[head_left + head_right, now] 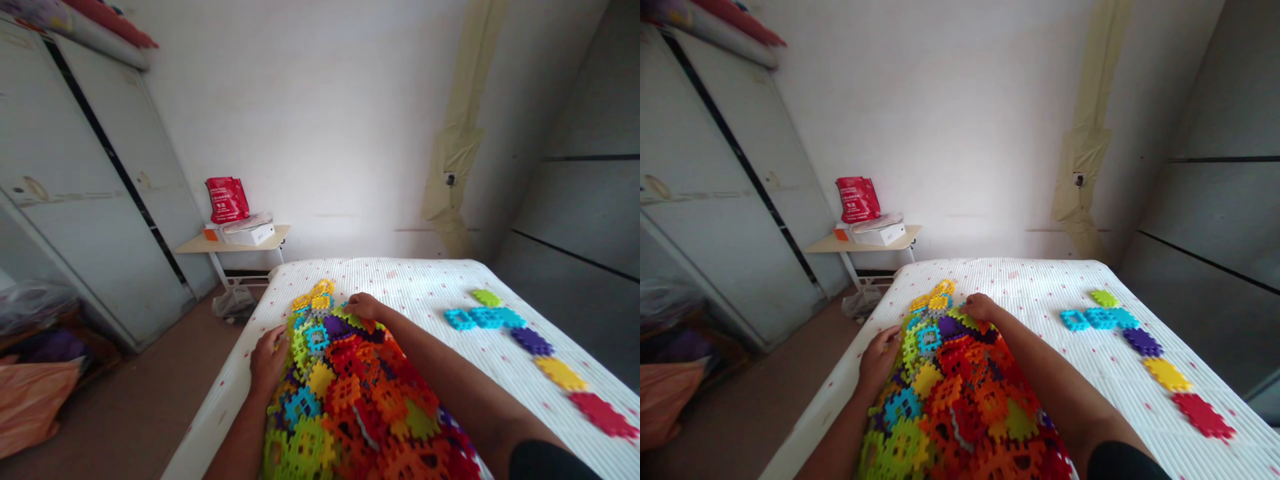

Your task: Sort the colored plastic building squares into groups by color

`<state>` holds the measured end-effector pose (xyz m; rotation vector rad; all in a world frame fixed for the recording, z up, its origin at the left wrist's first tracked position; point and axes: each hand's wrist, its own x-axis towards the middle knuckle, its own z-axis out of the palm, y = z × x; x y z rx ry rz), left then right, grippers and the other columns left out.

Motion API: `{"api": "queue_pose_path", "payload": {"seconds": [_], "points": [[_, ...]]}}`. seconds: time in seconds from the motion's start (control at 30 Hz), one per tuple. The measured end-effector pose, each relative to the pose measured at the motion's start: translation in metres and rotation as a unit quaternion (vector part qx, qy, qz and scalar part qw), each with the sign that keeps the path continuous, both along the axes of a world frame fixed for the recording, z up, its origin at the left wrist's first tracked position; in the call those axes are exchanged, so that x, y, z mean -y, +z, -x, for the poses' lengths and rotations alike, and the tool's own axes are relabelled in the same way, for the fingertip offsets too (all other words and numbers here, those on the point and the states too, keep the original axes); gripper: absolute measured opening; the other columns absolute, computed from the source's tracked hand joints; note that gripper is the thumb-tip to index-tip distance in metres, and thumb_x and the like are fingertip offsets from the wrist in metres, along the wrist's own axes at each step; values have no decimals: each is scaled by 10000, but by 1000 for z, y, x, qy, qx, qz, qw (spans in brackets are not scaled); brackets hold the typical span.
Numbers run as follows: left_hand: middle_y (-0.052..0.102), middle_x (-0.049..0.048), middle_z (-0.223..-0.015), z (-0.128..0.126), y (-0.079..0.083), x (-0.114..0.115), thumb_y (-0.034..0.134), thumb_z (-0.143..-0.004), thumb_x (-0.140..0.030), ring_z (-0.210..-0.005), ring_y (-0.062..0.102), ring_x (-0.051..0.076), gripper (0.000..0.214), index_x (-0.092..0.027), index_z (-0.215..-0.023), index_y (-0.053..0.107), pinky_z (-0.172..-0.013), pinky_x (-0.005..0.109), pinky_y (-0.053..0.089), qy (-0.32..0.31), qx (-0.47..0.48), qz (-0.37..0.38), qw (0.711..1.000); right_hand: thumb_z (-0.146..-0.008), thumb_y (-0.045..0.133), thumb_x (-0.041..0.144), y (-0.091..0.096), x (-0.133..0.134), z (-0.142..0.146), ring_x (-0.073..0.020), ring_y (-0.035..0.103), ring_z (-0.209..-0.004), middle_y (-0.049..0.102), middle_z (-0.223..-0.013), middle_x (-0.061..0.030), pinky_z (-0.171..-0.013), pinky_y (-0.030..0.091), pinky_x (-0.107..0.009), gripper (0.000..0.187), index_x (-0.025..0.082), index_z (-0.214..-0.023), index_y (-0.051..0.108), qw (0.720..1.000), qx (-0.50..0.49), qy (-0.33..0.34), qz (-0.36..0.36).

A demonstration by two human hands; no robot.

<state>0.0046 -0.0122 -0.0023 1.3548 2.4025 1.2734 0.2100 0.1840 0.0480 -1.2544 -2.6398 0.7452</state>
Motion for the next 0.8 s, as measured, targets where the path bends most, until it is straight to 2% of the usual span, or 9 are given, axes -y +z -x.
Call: {"api": "queue_pose_path", "payload": {"seconds": [0.2,0.27,0.33,0.5,0.67,0.8], "points": [[642,68,-1144,-3,4,-1,441,-787,-340,-1100,539,247,384,-222,-1107,618,-960,395,372,-11,-37,39,998,-691,638,272,3,16,-17,-83,487,-553,563,-592,24,-486,349,-178,133,140,-709,652,995,-69,21,75],[641,67,-1151,-3,5,-1,423,-794,-329,-1105,538,245,385,-221,-1109,618,-962,396,370,-14,-41,48,998,-680,644,264,-1,27,-23,-77,468,-537,548,-587,34,-487,352,-179,128,142,-716,641,988,-116,27,99],[644,60,-1147,-3,5,-2,412,-798,-322,-1102,543,237,382,-224,-1104,619,-960,386,375,-17,-42,53,998,-672,650,257,-5,41,-29,-76,462,-541,545,-601,34,-499,360,-184,114,149,-704,632,979,-175,43,95],[649,47,-1140,-1,4,-2,388,-811,-346,-1083,562,212,385,-233,-1098,617,-958,348,391,-26,-42,50,998,-736,632,303,3,89,-48,-99,506,-643,569,-745,-8,-588,393,-206,137,166,-725,637,963,-229,129,-64],[645,77,-1144,1,2,-2,369,-801,-407,-1054,579,232,436,-208,-1105,610,-939,366,416,-35,-34,44,998,-828,552,376,19,128,-69,-135,537,-758,585,-841,-50,-661,406,-231,222,169,-782,617,934,-159,257,-188],[661,72,-1107,5,1,-2,400,-755,-481,-1021,598,255,458,-221,-1052,632,-920,382,440,-34,-11,26,999,-829,527,460,22,150,-83,-156,529,-769,604,-876,-58,-741,394,-297,287,182,-822,597,902,-125,287,-297]]}}
